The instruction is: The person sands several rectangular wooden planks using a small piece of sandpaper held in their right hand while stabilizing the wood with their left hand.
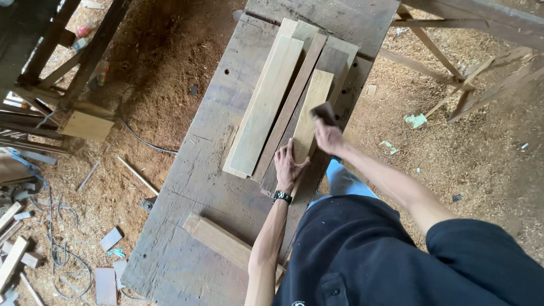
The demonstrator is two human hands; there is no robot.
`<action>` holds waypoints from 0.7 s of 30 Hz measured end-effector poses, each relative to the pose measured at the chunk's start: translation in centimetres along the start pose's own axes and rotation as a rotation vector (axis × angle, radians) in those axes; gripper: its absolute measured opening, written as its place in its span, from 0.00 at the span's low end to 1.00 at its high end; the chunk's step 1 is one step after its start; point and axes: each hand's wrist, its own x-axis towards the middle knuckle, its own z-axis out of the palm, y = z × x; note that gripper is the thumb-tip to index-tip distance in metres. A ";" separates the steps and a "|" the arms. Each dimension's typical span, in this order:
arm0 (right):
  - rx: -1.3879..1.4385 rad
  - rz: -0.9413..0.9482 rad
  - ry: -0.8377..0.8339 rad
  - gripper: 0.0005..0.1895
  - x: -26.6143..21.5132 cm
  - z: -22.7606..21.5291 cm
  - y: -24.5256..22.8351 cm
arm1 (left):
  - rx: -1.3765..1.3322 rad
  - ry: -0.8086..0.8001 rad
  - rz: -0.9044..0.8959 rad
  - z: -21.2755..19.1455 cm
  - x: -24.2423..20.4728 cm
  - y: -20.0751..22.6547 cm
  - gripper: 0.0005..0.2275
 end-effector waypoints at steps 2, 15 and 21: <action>0.240 -0.553 0.065 0.16 -2.5 0.5 -1.2 | -0.013 -0.012 -0.008 0.0 0.3 0.3 0.47; -0.038 -0.479 -0.038 0.17 0.5 -0.4 -0.8 | -0.017 0.051 0.050 -0.6 0.1 0.2 0.45; -0.078 -0.274 0.124 0.21 2.9 -1.2 1.4 | -0.006 0.024 0.011 -0.2 -0.1 0.2 0.43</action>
